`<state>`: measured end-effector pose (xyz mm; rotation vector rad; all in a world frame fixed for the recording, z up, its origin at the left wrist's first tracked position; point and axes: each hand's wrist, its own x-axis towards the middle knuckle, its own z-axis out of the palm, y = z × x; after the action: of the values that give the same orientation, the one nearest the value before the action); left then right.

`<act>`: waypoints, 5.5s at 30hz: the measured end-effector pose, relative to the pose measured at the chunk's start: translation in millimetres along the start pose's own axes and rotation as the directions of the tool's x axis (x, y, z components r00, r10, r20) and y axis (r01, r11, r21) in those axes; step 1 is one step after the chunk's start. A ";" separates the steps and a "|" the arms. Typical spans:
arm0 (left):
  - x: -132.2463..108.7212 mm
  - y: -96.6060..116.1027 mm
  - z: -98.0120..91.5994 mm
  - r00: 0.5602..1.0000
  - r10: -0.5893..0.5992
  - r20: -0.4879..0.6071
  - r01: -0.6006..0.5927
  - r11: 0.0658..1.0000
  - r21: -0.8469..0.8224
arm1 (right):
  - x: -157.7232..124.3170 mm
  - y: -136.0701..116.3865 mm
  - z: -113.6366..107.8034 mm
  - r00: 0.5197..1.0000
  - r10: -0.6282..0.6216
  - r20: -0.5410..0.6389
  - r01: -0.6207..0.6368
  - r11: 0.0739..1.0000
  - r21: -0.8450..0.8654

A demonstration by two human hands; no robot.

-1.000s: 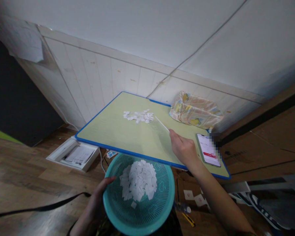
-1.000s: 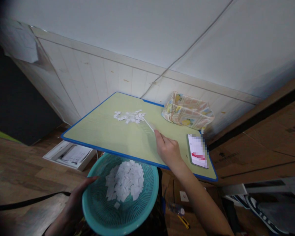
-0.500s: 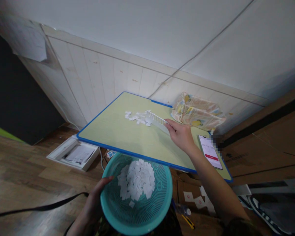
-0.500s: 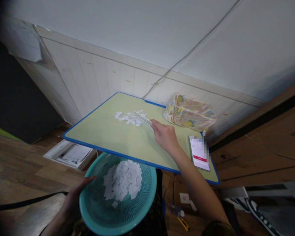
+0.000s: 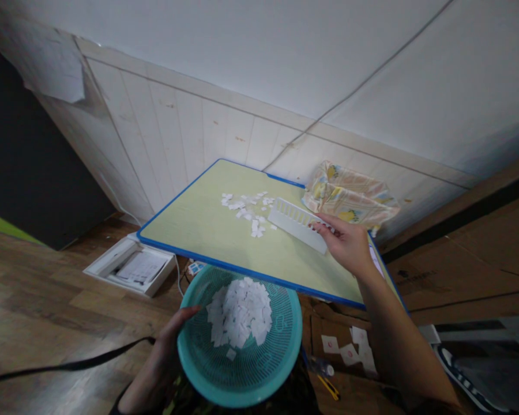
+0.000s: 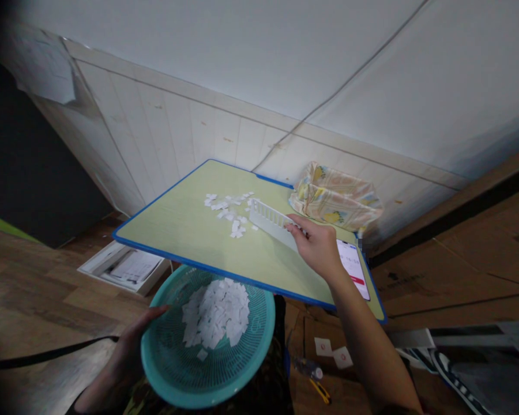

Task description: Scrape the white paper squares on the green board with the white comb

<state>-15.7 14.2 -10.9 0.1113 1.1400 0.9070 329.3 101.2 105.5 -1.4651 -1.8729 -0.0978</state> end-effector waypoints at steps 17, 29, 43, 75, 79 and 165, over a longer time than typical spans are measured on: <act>-4.1 0.6 2.8 1.000 -0.001 0.006 0.001 1.000 0.003 | 7.0 10.3 8.5 0.999 0.047 -0.004 -0.046 0.994 0.095; -3.7 2.7 3.8 0.999 -0.004 0.034 0.004 1.000 -0.005 | 5.5 -2.2 6.9 0.998 0.004 0.065 -0.014 0.987 0.158; 0.3 -0.3 -3.0 0.999 0.007 0.037 -0.008 1.000 0.018 | 12.5 -11.7 12.1 0.997 -0.012 0.077 -0.005 0.978 0.209; -10.2 3.1 6.0 0.998 0.056 0.029 -0.056 0.998 -0.001 | -34.6 -18.4 -39.5 0.966 0.014 0.258 -0.069 0.976 0.206; -13.3 4.4 7.5 0.996 0.074 0.047 -0.073 0.997 -0.019 | -38.6 -20.0 -41.1 0.959 0.015 0.283 -0.080 0.973 0.217; -12.3 10.3 -4.4 0.990 0.137 0.045 -0.135 0.990 -0.036 | -17.0 -69.5 -12.0 0.972 -0.161 0.170 0.143 0.984 0.111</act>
<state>-26.5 11.2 1.4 0.1844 1.0823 1.0384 276.5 57.8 129.9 -1.2987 -2.1030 0.0539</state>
